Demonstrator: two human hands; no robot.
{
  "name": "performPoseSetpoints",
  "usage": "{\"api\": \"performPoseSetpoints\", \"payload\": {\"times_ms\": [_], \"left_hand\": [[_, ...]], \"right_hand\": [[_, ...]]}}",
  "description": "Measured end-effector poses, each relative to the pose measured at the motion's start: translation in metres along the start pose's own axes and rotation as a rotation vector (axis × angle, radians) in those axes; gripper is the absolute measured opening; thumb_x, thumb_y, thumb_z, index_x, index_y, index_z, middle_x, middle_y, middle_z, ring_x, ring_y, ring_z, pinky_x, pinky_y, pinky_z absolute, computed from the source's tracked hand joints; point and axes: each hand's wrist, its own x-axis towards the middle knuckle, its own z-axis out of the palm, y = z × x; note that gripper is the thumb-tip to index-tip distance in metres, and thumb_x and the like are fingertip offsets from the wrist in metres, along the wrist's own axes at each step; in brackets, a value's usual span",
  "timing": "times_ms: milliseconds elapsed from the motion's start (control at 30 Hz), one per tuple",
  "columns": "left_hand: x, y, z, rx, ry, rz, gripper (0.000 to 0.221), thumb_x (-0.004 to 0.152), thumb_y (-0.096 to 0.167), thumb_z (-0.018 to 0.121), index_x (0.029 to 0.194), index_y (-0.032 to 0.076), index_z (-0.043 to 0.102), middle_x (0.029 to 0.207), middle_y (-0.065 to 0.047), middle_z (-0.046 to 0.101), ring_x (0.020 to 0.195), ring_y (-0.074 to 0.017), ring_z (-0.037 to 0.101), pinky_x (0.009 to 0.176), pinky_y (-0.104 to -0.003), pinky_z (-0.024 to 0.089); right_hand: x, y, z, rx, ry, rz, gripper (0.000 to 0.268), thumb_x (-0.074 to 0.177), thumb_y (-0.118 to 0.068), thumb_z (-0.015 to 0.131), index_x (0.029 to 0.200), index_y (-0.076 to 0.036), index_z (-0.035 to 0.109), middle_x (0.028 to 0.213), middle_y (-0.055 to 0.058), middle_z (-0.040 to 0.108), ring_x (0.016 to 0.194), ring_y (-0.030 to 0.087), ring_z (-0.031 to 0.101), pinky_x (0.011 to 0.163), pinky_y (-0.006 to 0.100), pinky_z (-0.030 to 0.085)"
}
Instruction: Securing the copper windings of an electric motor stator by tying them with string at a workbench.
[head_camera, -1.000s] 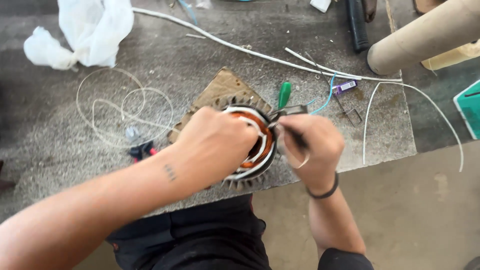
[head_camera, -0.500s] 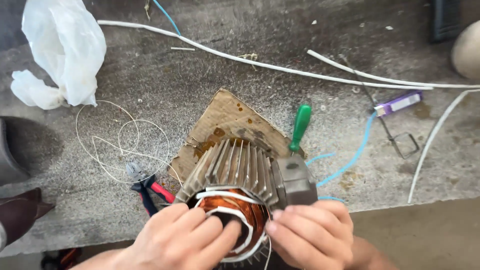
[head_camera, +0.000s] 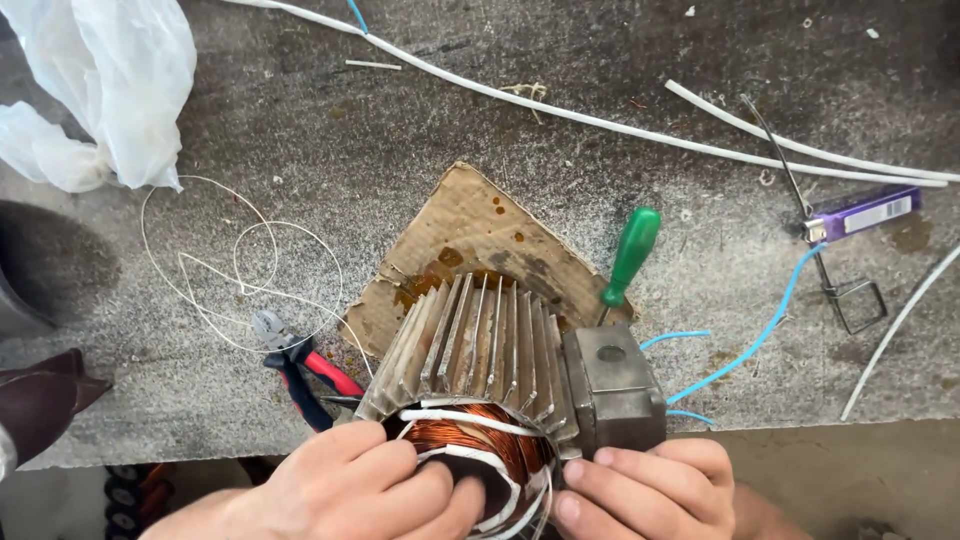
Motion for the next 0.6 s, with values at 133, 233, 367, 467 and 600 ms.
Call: {"api": "performPoseSetpoints", "payload": {"times_ms": [133, 233, 367, 467, 600], "left_hand": [[-0.017, 0.002, 0.01, -0.029, 0.017, 0.033, 0.006, 0.105, 0.022, 0.065, 0.1, 0.026, 0.065, 0.072, 0.009, 0.044, 0.055, -0.0078, 0.038, 0.047, -0.023, 0.031], [-0.04, 0.004, 0.017, -0.358, 0.014, -0.085, 0.044, 0.105, 0.037, 0.073, 0.072, 0.02, 0.049, 0.062, 0.004, 0.033, 0.051, -0.0102, 0.04, 0.049, -0.025, 0.034], [-0.04, -0.003, 0.001, -0.841, -0.183, -0.058, 0.036, 0.114, 0.025, 0.037, 0.099, 0.007, 0.065, 0.072, -0.005, 0.041, 0.057, -0.024, 0.044, 0.052, -0.035, 0.036], [-0.02, -0.006, -0.021, -0.909, -0.178, -0.051, 0.035, 0.114, 0.022, 0.035, 0.099, 0.003, 0.06, 0.101, -0.013, 0.053, 0.062, -0.0287, 0.051, 0.054, -0.04, 0.039], [-0.012, 0.005, -0.03, -0.901, -0.104, -0.085, 0.019, 0.109, 0.016, 0.054, 0.096, 0.001, 0.054, 0.105, -0.014, 0.069, 0.066, -0.0292, 0.061, 0.055, -0.039, 0.046]], "right_hand": [[0.001, -0.006, 0.003, -0.018, 0.018, 0.041, 0.008, 0.097, -0.034, 0.066, 0.104, -0.033, 0.069, 0.1, -0.02, 0.073, 0.087, -0.001, 0.065, 0.074, 0.018, 0.046], [0.004, -0.008, 0.005, -0.014, 0.061, 0.064, 0.006, 0.096, -0.036, 0.064, 0.099, -0.034, 0.068, 0.094, -0.022, 0.073, 0.082, -0.003, 0.066, 0.074, 0.017, 0.045], [0.007, -0.01, 0.001, 0.034, 0.065, 0.078, 0.015, 0.092, -0.041, 0.071, 0.096, -0.028, 0.067, 0.093, -0.015, 0.075, 0.082, 0.002, 0.069, 0.074, 0.018, 0.048], [0.018, -0.009, -0.001, 0.059, 0.059, 0.039, 0.014, 0.092, -0.035, 0.071, 0.095, -0.022, 0.069, 0.09, -0.009, 0.076, 0.08, 0.005, 0.07, 0.072, 0.021, 0.049], [0.022, -0.021, -0.011, 0.099, 0.022, 0.067, 0.013, 0.093, -0.028, 0.067, 0.093, -0.015, 0.068, 0.086, -0.003, 0.077, 0.074, 0.009, 0.072, 0.073, 0.028, 0.056]]}}
